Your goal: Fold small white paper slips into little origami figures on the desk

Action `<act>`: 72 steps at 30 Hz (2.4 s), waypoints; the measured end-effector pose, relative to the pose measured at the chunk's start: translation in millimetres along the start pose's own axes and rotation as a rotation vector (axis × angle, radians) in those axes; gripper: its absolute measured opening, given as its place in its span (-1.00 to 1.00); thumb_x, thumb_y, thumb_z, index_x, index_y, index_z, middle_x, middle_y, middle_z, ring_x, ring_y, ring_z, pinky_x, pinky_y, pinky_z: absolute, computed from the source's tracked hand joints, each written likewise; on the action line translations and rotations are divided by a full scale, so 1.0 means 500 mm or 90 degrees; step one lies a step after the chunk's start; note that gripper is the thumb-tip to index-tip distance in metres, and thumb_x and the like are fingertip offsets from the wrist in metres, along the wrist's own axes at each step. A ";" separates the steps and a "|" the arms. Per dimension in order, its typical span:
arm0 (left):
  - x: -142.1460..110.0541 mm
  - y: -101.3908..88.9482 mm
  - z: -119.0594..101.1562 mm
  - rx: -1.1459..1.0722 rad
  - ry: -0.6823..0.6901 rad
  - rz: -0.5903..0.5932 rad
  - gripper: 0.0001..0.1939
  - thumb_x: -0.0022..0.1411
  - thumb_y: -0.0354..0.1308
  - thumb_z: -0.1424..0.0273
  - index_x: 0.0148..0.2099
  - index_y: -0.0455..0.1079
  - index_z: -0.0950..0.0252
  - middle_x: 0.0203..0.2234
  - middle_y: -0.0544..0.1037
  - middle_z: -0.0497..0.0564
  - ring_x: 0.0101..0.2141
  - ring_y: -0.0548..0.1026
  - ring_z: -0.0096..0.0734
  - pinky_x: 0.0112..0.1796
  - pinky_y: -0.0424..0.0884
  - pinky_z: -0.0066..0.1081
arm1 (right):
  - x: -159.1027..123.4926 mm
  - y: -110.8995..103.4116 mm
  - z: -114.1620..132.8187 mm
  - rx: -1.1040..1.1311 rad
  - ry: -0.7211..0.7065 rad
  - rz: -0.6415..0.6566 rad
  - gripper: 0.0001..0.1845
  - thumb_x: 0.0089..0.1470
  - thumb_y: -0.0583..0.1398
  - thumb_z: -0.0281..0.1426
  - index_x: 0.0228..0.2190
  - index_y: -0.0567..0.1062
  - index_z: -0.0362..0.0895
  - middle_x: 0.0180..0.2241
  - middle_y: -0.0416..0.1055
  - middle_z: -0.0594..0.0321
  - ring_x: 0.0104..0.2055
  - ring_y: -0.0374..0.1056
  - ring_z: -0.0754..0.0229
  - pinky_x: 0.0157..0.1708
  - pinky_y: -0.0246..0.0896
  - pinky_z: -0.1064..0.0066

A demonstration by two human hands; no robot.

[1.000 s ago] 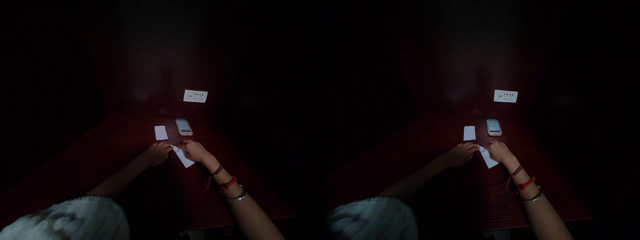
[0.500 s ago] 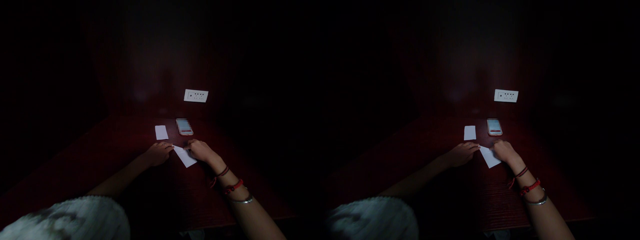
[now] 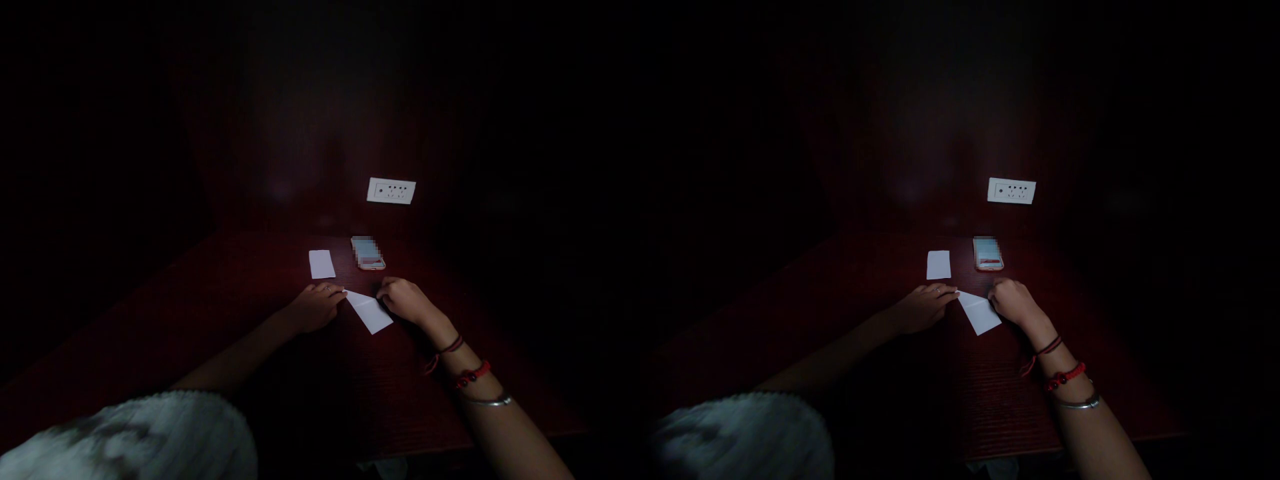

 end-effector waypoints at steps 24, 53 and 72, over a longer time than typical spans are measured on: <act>0.005 -0.030 -0.035 0.004 0.041 -0.069 -0.66 0.14 -0.14 0.46 0.00 0.10 0.27 -0.15 0.27 0.04 -0.12 0.21 -0.33 -0.13 0.09 -0.33 | 0.018 0.043 -0.002 0.177 0.059 -0.031 -0.90 -0.05 0.04 -0.46 -0.46 0.35 -0.19 -0.35 0.20 0.20 -0.26 0.13 0.24 -0.29 -0.01 0.37; 0.003 -0.100 -0.026 -0.158 -0.024 -0.265 -0.88 0.14 -0.14 0.46 -0.30 0.22 0.30 -0.19 0.26 0.02 -0.16 0.24 -0.38 -0.15 0.20 -0.32 | -0.007 -0.076 0.096 0.239 -0.113 -0.238 -0.89 -0.01 0.01 -0.45 -0.43 0.33 -0.17 -0.39 0.26 0.24 -0.28 0.16 0.26 -0.25 -0.04 0.41; -0.013 -0.113 -0.016 -0.112 -0.020 -0.289 -0.91 0.10 -0.09 0.48 -0.37 0.23 0.31 -0.14 0.24 0.02 -0.14 0.24 -0.34 -0.15 0.17 -0.30 | -0.014 -0.076 0.047 0.159 -0.097 -0.236 -0.91 -0.06 0.03 -0.46 -0.45 0.33 -0.16 -0.36 0.23 0.22 -0.22 0.14 0.21 -0.21 -0.05 0.36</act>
Point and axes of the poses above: each hand's wrist, its own x-axis towards the middle knuckle, its own y-axis out of the palm, z = x × y, the point moved 10 cm from there along x, towards the middle knuckle
